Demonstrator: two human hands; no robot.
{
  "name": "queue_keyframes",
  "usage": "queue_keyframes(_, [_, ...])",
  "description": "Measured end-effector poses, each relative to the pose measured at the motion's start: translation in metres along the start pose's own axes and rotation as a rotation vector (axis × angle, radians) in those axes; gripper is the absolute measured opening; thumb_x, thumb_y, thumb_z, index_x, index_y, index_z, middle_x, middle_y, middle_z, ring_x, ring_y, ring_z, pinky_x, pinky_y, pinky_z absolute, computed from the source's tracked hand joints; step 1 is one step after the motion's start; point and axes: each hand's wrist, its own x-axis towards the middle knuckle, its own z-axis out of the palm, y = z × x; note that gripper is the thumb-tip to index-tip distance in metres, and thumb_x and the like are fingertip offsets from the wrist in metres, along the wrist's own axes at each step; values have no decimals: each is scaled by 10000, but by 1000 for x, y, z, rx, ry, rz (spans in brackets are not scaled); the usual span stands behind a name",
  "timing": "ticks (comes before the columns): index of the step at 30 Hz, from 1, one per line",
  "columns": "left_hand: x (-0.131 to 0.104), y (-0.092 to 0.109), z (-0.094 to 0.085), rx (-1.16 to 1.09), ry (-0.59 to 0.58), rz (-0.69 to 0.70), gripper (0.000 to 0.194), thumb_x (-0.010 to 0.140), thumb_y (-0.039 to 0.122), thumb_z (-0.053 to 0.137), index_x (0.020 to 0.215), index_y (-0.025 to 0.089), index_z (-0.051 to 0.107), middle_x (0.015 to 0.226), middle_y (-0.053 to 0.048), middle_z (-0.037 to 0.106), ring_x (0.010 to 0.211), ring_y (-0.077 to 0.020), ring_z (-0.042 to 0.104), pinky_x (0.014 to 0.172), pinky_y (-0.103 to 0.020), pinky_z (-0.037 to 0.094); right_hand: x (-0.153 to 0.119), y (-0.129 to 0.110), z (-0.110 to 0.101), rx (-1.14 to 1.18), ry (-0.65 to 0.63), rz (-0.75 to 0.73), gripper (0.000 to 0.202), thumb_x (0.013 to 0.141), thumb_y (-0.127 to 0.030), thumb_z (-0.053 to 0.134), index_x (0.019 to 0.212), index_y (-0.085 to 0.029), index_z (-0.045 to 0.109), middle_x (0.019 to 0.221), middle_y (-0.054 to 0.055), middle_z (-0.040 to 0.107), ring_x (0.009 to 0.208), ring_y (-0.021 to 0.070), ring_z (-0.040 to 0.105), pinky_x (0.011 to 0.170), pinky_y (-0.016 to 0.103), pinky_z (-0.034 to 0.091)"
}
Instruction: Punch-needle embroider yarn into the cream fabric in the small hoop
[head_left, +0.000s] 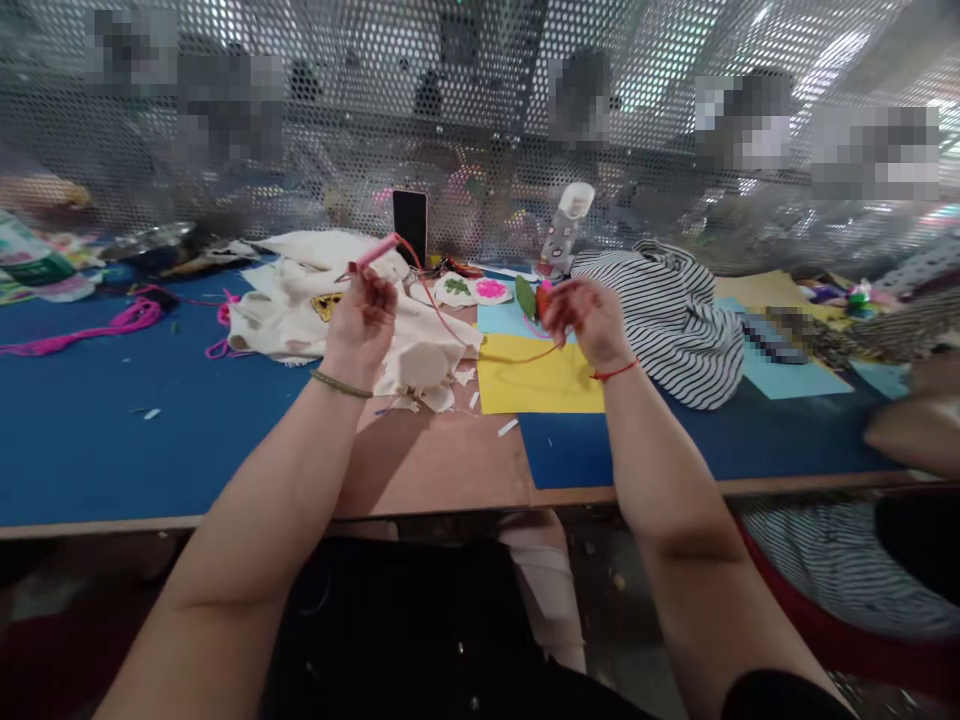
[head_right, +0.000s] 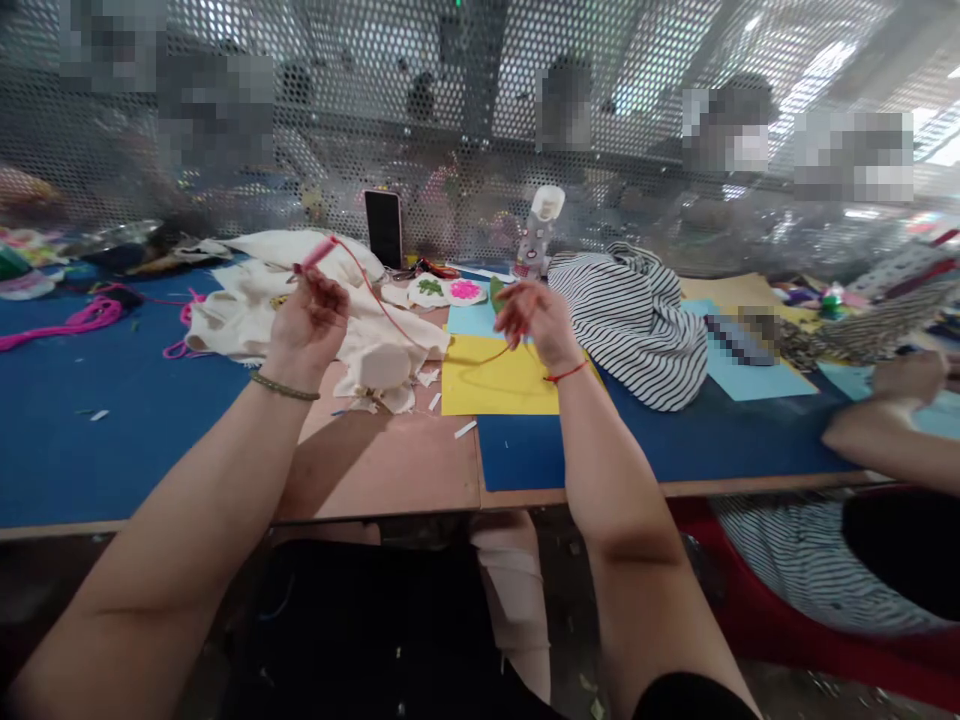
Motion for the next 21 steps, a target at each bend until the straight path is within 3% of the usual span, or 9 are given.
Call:
queue_keyframes(3, [-14, -5, 4, 139, -132, -106, 359, 998, 146, 429, 673, 144, 582, 583, 31, 595, 539, -42, 559, 630, -161, 487, -7, -9, 8, -125, -767, 383, 310, 784, -418, 686, 943, -152, 695, 722, 58, 727, 450, 102, 570, 446, 241, 477])
queue_keyframes(4, [-18, -7, 3, 193, -182, -137, 341, 986, 124, 443, 677, 139, 587, 591, 24, 597, 549, -50, 569, 629, -169, 490, -7, -11, 5, -161, -942, 469, 344, 760, -369, 707, 1022, -146, 695, 785, 66, 744, 473, 97, 582, 470, 238, 494])
queue_keyframes(5, [-21, -8, 2, 249, -229, -171, 319, 971, 102, 462, 681, 134, 593, 594, 18, 597, 556, -60, 577, 627, -178, 494, -6, -11, -1, -184, -1016, 508, 407, 743, -334, 717, 1104, -150, 679, 855, 75, 753, 496, 95, 592, 494, 242, 510])
queue_keyframes(7, [-26, -11, -3, 346, -307, -232, 276, 938, 76, 510, 683, 127, 601, 587, 10, 593, 553, -76, 582, 620, -195, 500, -1, -8, -18, -213, -866, 466, 449, 758, -318, 688, 1182, -176, 647, 1027, 94, 743, 544, 93, 610, 542, 254, 527])
queue_keyframes(9, [-27, -15, -10, 391, -346, -262, 244, 911, 76, 563, 674, 124, 600, 575, 13, 581, 540, -75, 572, 615, -194, 499, 6, 2, -37, -335, -468, 383, 404, 824, -319, 600, 1199, -170, 627, 1032, 101, 734, 572, 107, 618, 562, 261, 514])
queue_keyframes(11, [-26, -22, -18, 381, -338, -267, 238, 895, 78, 590, 661, 122, 592, 567, 18, 572, 534, -63, 560, 614, -178, 493, 11, 16, -49, -678, -26, 387, 306, 859, -270, 518, 1093, -131, 658, 891, 101, 728, 645, 145, 633, 597, 265, 485])
queue_keyframes(12, [-26, -26, -23, 376, -327, -273, 237, 888, 78, 600, 655, 122, 590, 563, 19, 569, 532, -59, 556, 612, -171, 490, 13, 24, -52, -833, 78, 419, 256, 858, -256, 511, 1004, -130, 679, 862, 103, 720, 725, 172, 648, 646, 277, 480])
queue_keyframes(16, [-31, -38, -40, 458, -410, -355, 164, 815, 127, 711, 674, 112, 628, 579, 5, 592, 527, -68, 548, 575, -174, 481, 15, 49, -42, -917, 55, 504, 233, 773, -318, 644, 600, -164, 618, 711, 110, 665, 825, 257, 636, 724, 337, 443])
queue_keyframes(21, [-44, -36, -49, 558, -587, -444, 228, 684, 259, 848, 724, 98, 691, 613, -17, 633, 554, -81, 571, 565, -178, 475, 21, 59, -23, -805, 61, 548, 380, 666, -348, 751, 455, -204, 470, 534, 49, 508, 704, 225, 573, 647, 319, 401])
